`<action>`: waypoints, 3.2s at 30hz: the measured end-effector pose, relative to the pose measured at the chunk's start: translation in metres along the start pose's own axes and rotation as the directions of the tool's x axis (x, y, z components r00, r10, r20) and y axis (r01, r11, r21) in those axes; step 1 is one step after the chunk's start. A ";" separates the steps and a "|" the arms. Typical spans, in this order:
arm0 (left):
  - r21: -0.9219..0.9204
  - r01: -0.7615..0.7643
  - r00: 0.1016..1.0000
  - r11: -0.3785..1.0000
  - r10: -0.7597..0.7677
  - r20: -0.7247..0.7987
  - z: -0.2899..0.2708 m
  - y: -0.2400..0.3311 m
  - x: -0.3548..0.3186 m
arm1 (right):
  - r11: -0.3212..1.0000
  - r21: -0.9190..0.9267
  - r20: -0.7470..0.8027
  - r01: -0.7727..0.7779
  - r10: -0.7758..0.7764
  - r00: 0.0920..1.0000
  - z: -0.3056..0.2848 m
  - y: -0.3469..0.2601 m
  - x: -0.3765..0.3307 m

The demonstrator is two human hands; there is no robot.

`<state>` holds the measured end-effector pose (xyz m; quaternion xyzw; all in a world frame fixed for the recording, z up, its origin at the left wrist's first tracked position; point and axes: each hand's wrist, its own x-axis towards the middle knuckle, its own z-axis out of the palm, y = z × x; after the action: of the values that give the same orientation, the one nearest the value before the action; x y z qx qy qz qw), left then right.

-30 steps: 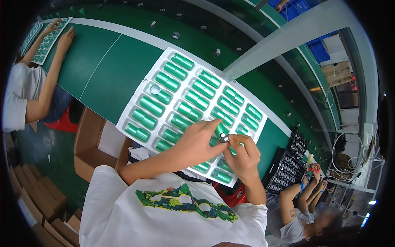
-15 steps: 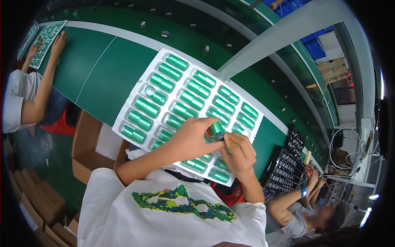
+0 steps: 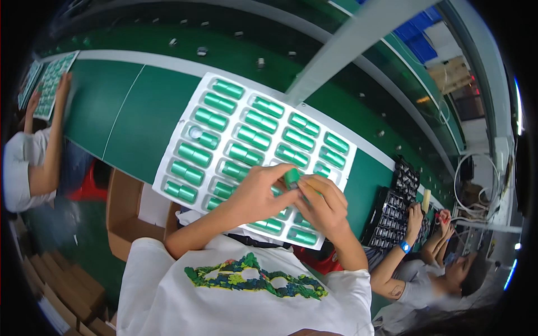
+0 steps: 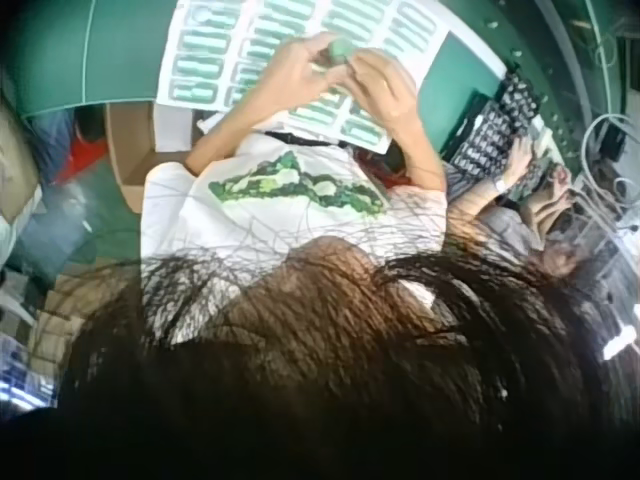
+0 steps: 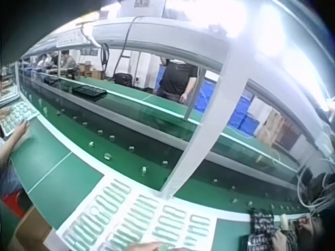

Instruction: Assembling small electronic components by inserting green cylindrical parts into gray housings on an assembly line.

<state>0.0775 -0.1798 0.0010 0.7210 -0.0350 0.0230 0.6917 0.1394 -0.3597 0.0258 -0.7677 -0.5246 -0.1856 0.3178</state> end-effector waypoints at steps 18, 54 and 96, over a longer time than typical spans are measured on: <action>0.660 -0.066 0.998 0.749 0.051 0.041 -0.051 -0.007 -0.010 | 0.597 -0.347 -0.445 -0.723 0.574 0.687 -0.040 0.277 -0.072; -0.829 -0.011 0.969 0.560 -0.198 -0.147 -0.023 0.000 -0.012 | 0.732 0.612 0.006 -0.298 0.373 0.928 -0.005 0.003 0.039; 0.844 -0.147 0.973 0.517 0.230 0.028 -0.047 -0.015 -0.026 | 0.912 -0.075 -0.297 -0.404 0.366 0.882 -0.014 0.127 0.035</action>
<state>0.0534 -0.1313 -0.0138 0.9540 -0.0674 0.1431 0.2549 0.2711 -0.3768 0.0202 -0.8428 -0.2982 -0.2590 0.3657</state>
